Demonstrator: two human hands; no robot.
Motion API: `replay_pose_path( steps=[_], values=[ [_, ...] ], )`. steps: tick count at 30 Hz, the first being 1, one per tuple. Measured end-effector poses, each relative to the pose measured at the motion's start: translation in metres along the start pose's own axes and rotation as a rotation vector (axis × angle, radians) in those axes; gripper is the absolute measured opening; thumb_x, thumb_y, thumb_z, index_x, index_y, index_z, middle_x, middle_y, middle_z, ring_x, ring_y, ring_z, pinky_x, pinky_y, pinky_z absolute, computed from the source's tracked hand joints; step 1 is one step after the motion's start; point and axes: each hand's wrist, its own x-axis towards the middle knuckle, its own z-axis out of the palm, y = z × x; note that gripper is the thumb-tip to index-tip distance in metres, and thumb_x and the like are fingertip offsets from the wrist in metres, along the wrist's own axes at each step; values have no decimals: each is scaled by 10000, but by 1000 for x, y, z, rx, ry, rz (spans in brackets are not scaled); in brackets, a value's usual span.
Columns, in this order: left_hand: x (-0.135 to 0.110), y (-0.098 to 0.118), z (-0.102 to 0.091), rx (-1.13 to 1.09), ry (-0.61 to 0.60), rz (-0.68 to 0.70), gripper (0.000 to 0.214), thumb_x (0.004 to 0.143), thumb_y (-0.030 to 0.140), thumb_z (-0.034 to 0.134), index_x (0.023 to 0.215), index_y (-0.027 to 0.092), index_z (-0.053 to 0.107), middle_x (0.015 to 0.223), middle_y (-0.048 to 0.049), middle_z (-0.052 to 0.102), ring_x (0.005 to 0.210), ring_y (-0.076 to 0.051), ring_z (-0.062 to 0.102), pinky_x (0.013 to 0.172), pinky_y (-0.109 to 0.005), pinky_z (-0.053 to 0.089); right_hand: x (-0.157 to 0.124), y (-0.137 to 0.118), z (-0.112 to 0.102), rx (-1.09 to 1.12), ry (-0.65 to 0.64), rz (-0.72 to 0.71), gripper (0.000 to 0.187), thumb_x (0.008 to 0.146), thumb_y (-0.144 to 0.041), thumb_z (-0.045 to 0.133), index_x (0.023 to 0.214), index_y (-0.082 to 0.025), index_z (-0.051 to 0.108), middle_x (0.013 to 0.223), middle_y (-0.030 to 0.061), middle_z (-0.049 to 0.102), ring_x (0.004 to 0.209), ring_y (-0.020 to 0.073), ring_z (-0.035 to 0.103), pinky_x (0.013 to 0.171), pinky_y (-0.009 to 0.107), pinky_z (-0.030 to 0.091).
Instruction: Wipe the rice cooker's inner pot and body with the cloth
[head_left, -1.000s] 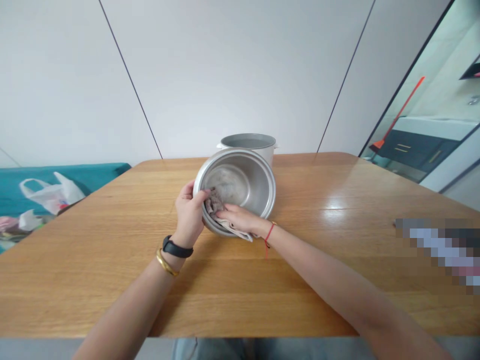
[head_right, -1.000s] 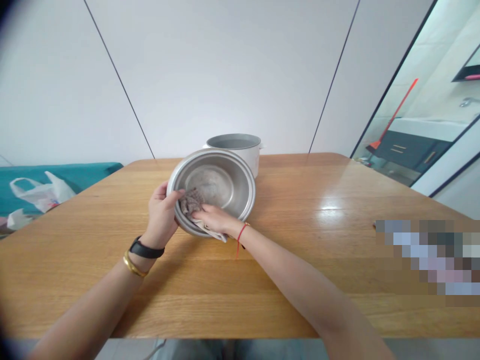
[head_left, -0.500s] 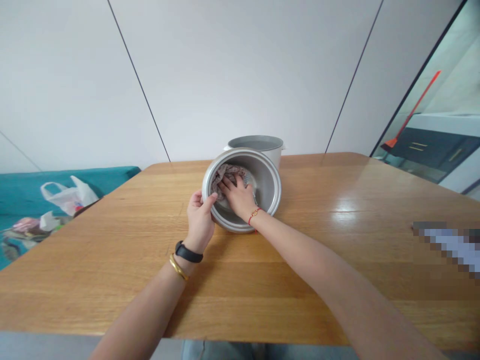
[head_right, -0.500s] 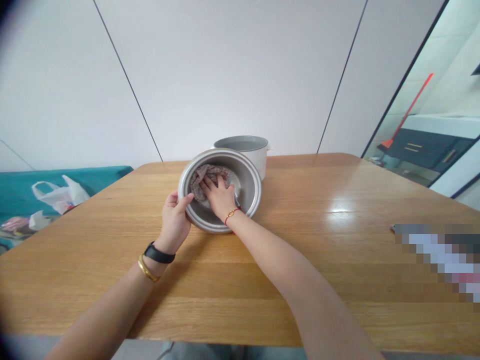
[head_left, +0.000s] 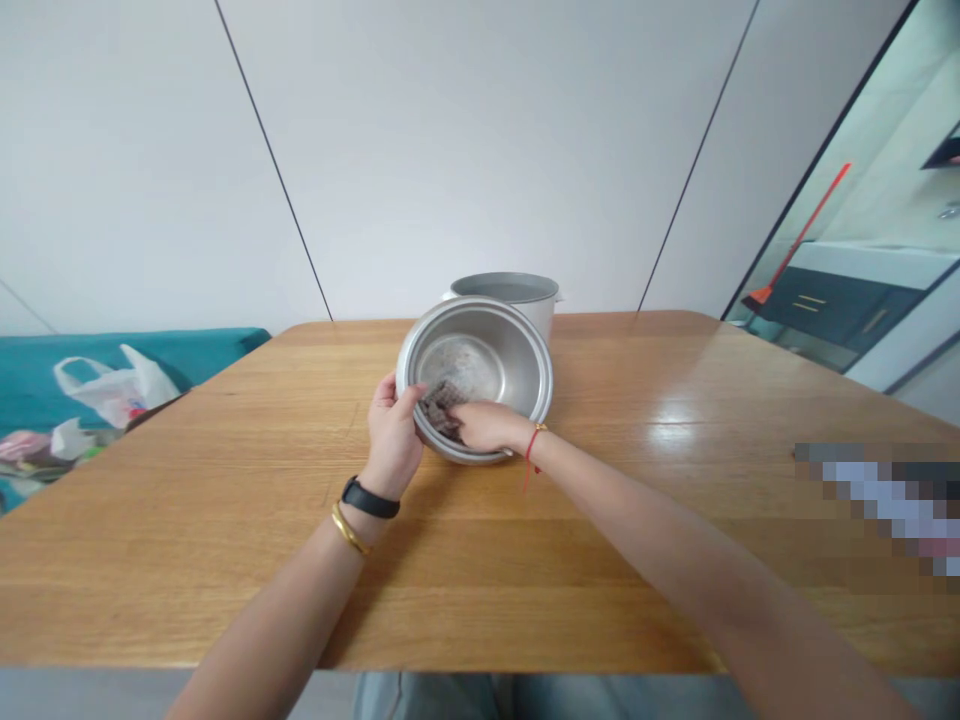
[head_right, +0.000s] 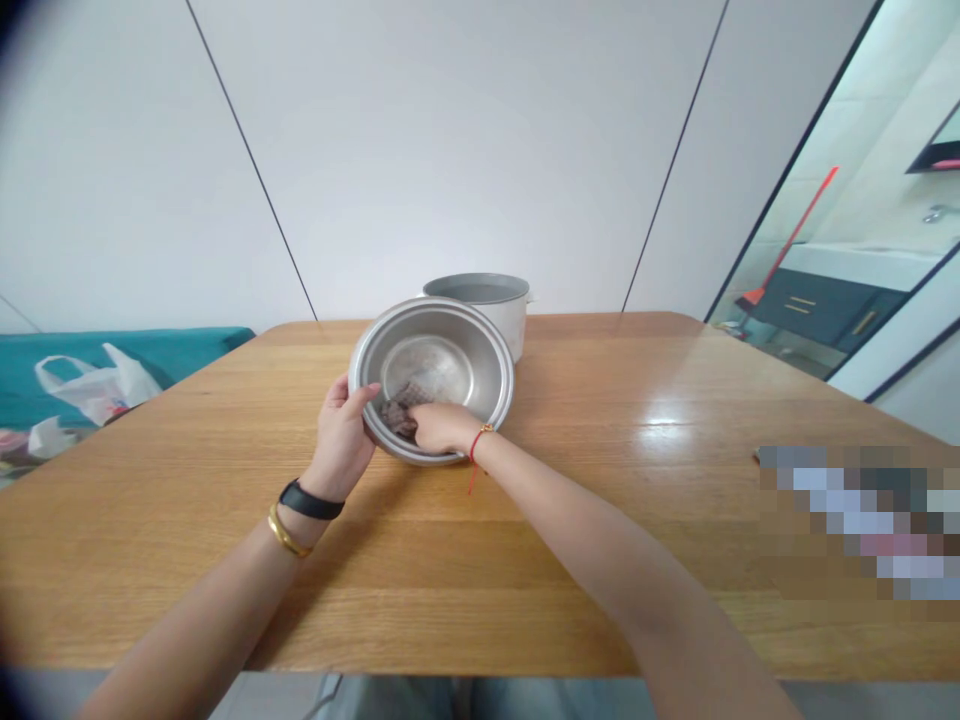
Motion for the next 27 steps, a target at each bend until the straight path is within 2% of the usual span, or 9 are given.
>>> replay_pose_path(
  steps=[4,6,8,12,16,19,22,24,27],
  values=[
    [4,2,-6,-4,-107,11,503,612,179,825,1101,251,737,1122,-24,767,983,-176,711,891,-280,559,29,2,24,683,213,-121,421,946,-144,541,1340,-136,689,1355,119,721,1256,239,671,1108,364,499],
    [5,2,-9,-12,-146,1,572,612,170,836,1169,266,746,1231,-46,761,1106,-218,711,973,-315,558,36,-5,37,859,386,-133,481,957,-161,524,1427,-142,623,1433,117,674,1330,232,623,1164,374,459],
    [5,2,-10,-20,-179,-19,631,614,181,865,1226,274,743,1273,-60,756,1185,-250,698,1032,-348,547,34,-14,47,877,552,-192,502,984,-189,485,1477,-161,577,1486,109,633,1384,219,575,1205,368,416],
    [1,2,-7,-6,-254,-44,621,635,267,933,1229,265,751,1301,-77,750,1234,-272,684,1084,-378,530,15,-24,54,568,789,-221,516,1028,-211,366,1509,-189,554,1497,121,605,1426,229,507,1227,402,376],
    [-6,1,-3,0,-318,-29,532,654,376,958,1134,245,770,1284,-97,751,1234,-283,682,1058,-381,546,-2,-19,46,102,874,-159,613,1040,-214,323,1648,-199,404,1648,128,433,1566,293,265,1274,519,256],
    [-9,0,-1,12,-334,-57,465,662,385,952,1062,232,768,1161,-95,781,1098,-270,729,984,-384,577,-9,-7,23,-213,816,-142,620,1043,-207,367,1638,-371,422,1699,31,381,1546,338,227,1251,588,221],
    [-12,1,0,59,-316,-43,512,663,278,914,1150,244,761,1160,-73,784,1042,-252,737,949,-375,584,-17,6,-10,-408,779,-96,649,1048,-226,404,1628,-514,360,1708,-22,373,1502,363,242,1178,641,253],
    [-13,3,1,90,-312,-20,593,662,206,867,1241,258,747,1235,-67,770,1107,-258,722,972,-361,574,-25,15,-31,-465,822,14,675,1040,-238,429,1648,-504,308,1716,14,353,1486,387,250,1133,675,260],
    [-14,5,2,118,-296,-17,646,661,165,824,1295,254,735,1306,-67,747,1171,-269,700,989,-351,565,-42,32,-53,-490,917,252,697,994,-234,510,1656,-385,352,1671,125,394,1436,432,322,1098,703,268]
  ],
)
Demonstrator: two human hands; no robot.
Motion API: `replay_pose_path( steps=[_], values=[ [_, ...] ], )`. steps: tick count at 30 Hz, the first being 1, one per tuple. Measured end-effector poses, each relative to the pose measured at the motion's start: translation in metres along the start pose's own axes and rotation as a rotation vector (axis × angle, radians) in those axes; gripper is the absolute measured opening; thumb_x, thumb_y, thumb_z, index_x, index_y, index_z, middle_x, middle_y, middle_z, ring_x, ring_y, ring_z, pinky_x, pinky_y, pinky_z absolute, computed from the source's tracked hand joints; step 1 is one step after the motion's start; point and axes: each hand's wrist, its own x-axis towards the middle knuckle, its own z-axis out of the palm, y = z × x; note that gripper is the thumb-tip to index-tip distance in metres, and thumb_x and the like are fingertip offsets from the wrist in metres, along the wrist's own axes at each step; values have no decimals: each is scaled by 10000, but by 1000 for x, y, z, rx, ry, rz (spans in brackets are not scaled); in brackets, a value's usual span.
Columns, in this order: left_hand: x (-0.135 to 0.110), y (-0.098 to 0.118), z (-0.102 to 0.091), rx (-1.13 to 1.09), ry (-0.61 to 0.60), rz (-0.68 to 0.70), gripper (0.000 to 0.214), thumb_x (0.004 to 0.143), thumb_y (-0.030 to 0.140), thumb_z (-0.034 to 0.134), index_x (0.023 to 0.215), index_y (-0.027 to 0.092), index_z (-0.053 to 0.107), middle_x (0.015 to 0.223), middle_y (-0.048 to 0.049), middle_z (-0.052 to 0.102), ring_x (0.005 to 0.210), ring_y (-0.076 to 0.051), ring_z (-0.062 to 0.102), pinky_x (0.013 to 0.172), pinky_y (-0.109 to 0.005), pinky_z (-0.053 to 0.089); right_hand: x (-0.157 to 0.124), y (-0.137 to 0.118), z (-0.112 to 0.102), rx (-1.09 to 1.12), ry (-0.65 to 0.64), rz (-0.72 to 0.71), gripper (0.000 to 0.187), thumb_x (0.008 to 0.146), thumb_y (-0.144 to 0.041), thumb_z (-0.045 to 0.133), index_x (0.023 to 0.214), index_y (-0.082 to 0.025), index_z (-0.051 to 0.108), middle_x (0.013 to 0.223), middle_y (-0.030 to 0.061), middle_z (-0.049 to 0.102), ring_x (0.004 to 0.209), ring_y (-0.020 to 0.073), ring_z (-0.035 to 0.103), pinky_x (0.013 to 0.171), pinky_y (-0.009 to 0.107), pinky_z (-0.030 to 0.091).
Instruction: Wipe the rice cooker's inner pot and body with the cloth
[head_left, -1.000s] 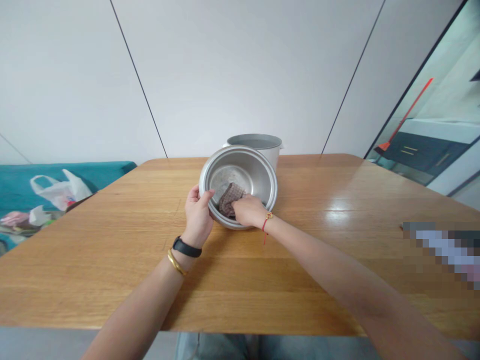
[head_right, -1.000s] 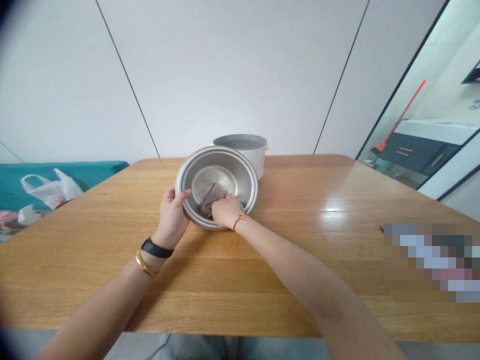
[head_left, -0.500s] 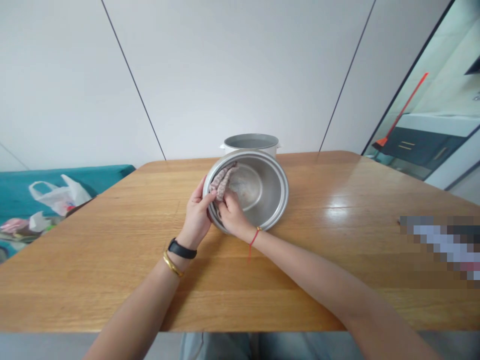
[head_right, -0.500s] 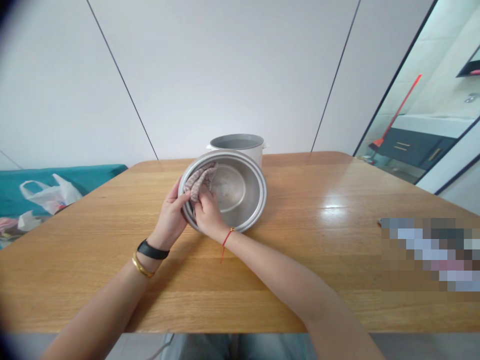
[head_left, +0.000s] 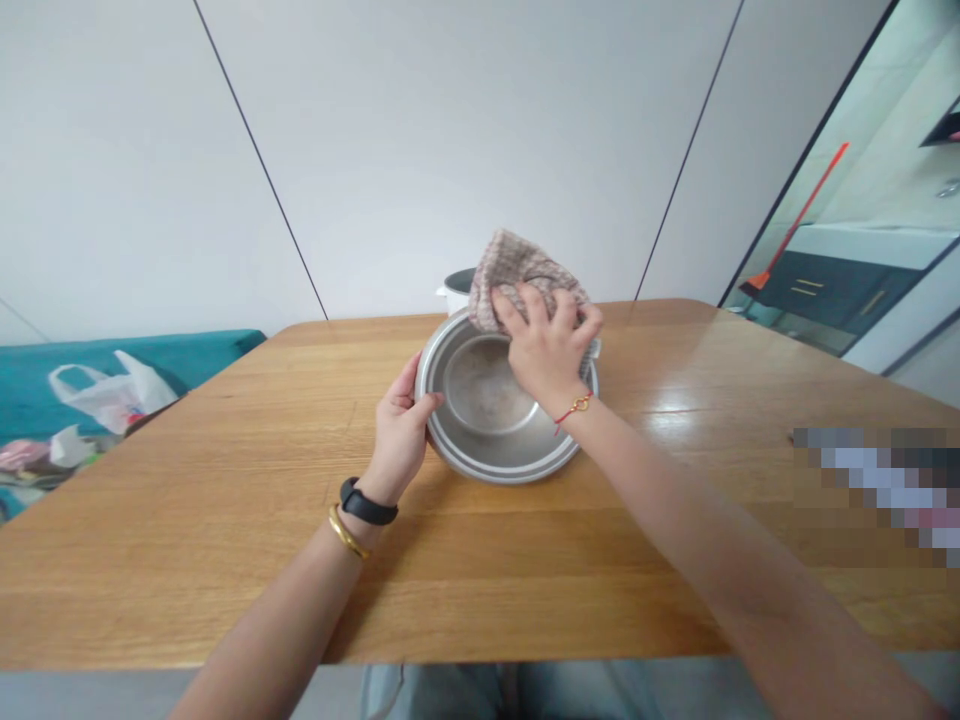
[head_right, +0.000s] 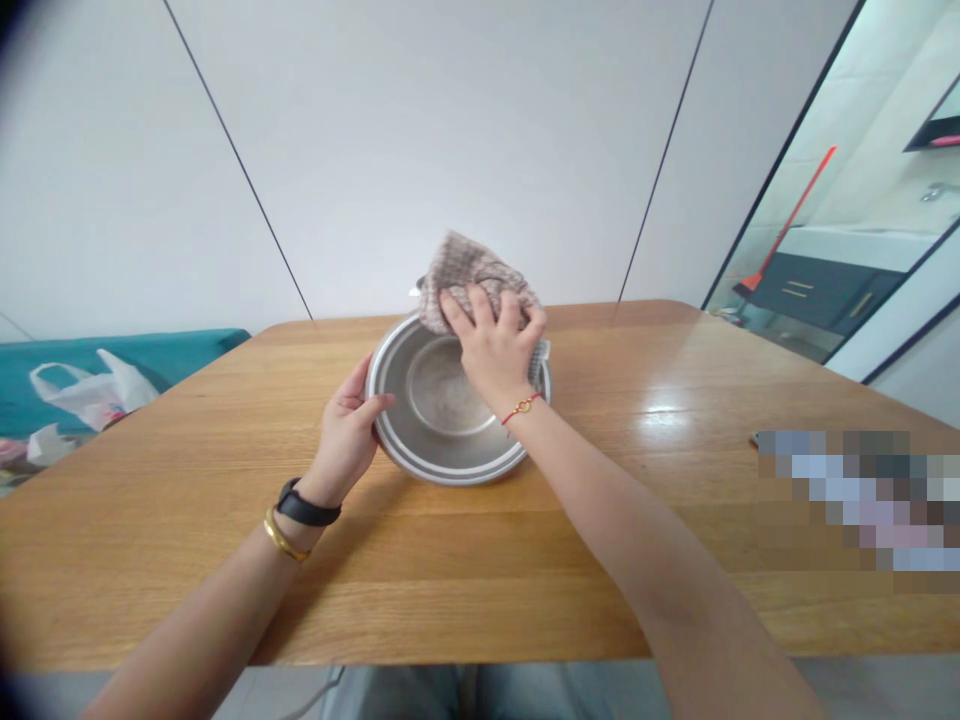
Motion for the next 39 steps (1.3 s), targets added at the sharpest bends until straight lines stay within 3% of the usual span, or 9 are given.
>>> replay_pose_path(
  steps=[4,8,13,16,20,27,31,36,39],
  values=[
    [-1,-3,3,-30,66,1,666,651,159,833,1299,268,728,1336,-54,735,1230,-264,672,1025,-344,551,-13,40,1,113,-6,212,629,937,-206,539,1565,-241,506,1471,209,564,1285,406,520,1052,607,408],
    [-1,-10,8,-95,181,9,615,683,171,817,1279,295,727,1340,-39,730,1261,-256,658,1047,-340,547,-52,58,20,601,-37,400,653,899,-250,524,1544,-165,470,1438,207,588,1301,326,585,1082,494,484],
    [-1,-14,13,-131,242,-2,597,691,162,810,1265,300,723,1323,-31,732,1210,-242,674,1009,-324,564,-105,16,26,1136,-58,826,832,808,-265,586,1570,-187,260,1535,211,519,1341,260,603,1048,390,553],
    [-7,-17,14,-156,242,2,558,703,208,849,1239,289,715,1296,-29,737,1156,-211,683,962,-287,563,-125,-20,20,1364,-101,1060,814,719,-277,705,1446,-258,340,1318,142,660,1042,254,728,751,343,629],
    [-18,-19,15,-204,287,-54,657,605,248,951,1194,258,660,1062,-11,759,883,-143,694,783,-240,555,-130,-41,16,1559,-98,1265,713,596,-273,800,1211,-270,439,913,-22,678,644,169,666,491,250,525],
    [-6,0,-1,-66,351,-62,540,644,459,918,991,208,590,909,19,652,745,-121,609,599,-216,463,-98,6,12,1604,7,1178,643,461,-164,727,1078,-234,558,859,-50,658,672,147,636,547,240,519],
    [4,9,-10,48,258,-159,554,565,334,916,983,196,579,862,-4,676,738,-168,631,643,-273,504,-86,27,0,1476,56,978,633,491,-161,721,1115,-212,626,993,-2,705,856,184,669,716,282,550],
    [-4,8,2,-53,370,22,445,559,172,767,901,231,487,799,56,614,691,-118,568,642,-228,465,-101,-8,-11,1501,134,967,744,535,-184,814,1235,-264,574,1135,9,715,1005,203,700,864,329,595],
    [-17,1,17,-89,277,52,431,624,170,760,961,242,501,908,34,648,800,-130,612,738,-244,508,-110,-43,-10,1805,-120,1068,693,551,-248,877,1178,-280,585,1000,-4,752,928,226,747,757,341,638]
  ],
)
